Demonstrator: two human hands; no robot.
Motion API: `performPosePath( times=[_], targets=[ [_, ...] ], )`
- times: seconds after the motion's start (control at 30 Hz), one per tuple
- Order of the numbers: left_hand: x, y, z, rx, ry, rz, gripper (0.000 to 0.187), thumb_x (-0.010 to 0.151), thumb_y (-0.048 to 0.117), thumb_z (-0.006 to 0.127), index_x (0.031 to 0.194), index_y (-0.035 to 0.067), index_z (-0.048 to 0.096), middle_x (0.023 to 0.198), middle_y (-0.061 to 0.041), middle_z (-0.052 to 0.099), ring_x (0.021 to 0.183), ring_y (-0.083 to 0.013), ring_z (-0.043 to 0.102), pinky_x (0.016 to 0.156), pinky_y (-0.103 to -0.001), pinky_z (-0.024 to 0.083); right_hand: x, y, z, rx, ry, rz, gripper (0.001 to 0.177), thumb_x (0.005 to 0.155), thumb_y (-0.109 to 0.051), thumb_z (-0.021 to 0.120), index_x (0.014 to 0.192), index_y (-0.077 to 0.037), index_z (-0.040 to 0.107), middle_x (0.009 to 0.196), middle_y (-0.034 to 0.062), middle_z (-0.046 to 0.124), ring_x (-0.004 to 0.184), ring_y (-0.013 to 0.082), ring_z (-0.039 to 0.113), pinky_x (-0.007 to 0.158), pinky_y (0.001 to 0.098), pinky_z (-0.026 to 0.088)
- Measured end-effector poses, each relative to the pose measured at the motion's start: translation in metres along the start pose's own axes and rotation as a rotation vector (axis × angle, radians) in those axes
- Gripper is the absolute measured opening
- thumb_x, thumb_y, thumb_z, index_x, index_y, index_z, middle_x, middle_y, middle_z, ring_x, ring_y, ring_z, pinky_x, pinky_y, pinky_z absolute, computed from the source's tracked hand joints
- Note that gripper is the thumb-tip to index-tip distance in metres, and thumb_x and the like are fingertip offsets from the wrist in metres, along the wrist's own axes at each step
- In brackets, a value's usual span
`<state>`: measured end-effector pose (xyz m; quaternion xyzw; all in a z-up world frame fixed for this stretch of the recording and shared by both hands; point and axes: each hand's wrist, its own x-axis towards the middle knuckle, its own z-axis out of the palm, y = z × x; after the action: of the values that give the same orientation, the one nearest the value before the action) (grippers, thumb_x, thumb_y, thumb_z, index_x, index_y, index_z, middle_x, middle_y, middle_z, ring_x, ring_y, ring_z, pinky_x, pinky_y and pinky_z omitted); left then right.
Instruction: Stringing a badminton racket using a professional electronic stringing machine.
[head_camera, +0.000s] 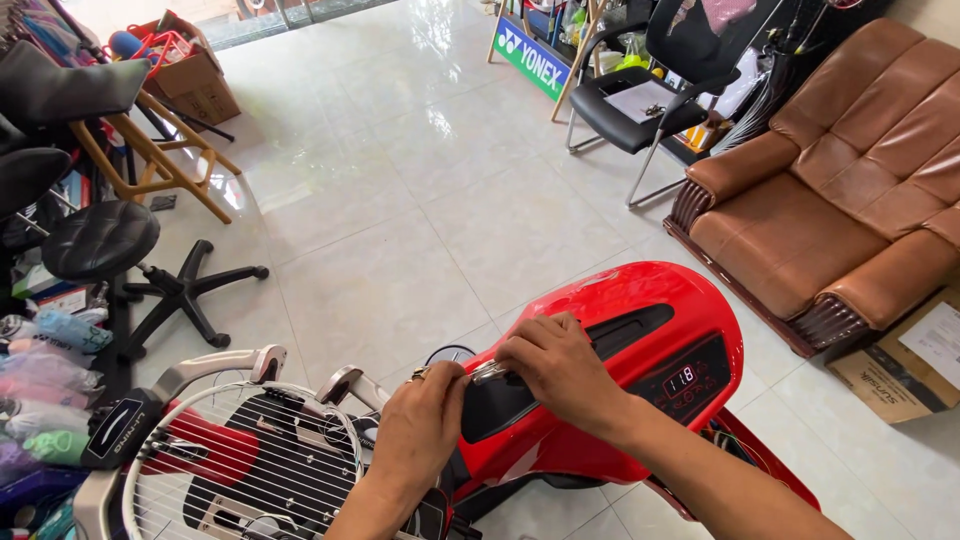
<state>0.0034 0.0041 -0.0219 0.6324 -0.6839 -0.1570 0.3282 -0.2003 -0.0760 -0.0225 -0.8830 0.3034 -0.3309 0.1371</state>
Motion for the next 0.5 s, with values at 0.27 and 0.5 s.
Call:
performPosePath(
  times=[0.27, 0.5],
  targets=[
    [0.004, -0.02, 0.015, 0.095, 0.006, 0.003, 0.013, 0.095, 0.015, 0.061, 0.094, 0.003, 0.063, 0.086, -0.02, 0.07, 0.077, -0.0412, 0.068, 0.069, -0.051, 0.052, -0.008, 0.023, 0.0, -0.121, 0.029, -0.099, 0.01, 0.087, -0.012, 0.072, 0.096, -0.015, 0.067, 0.1, -0.0013, 0.064, 0.097, 0.0196, 0.061, 0.084, 0.0384, 0.041],
    [0.005, -0.017, 0.014, 0.145, -0.007, 0.028, 0.013, 0.095, 0.015, 0.061, 0.091, 0.003, 0.063, 0.084, -0.019, 0.07, 0.074, -0.0399, 0.067, 0.067, -0.05, 0.052, -0.033, 0.038, -0.021, -0.141, 0.093, 0.048, 0.013, 0.087, -0.016, 0.074, 0.1, -0.014, 0.07, 0.112, 0.0037, 0.065, 0.101, 0.0227, 0.062, 0.087, 0.0397, 0.043]
  ],
)
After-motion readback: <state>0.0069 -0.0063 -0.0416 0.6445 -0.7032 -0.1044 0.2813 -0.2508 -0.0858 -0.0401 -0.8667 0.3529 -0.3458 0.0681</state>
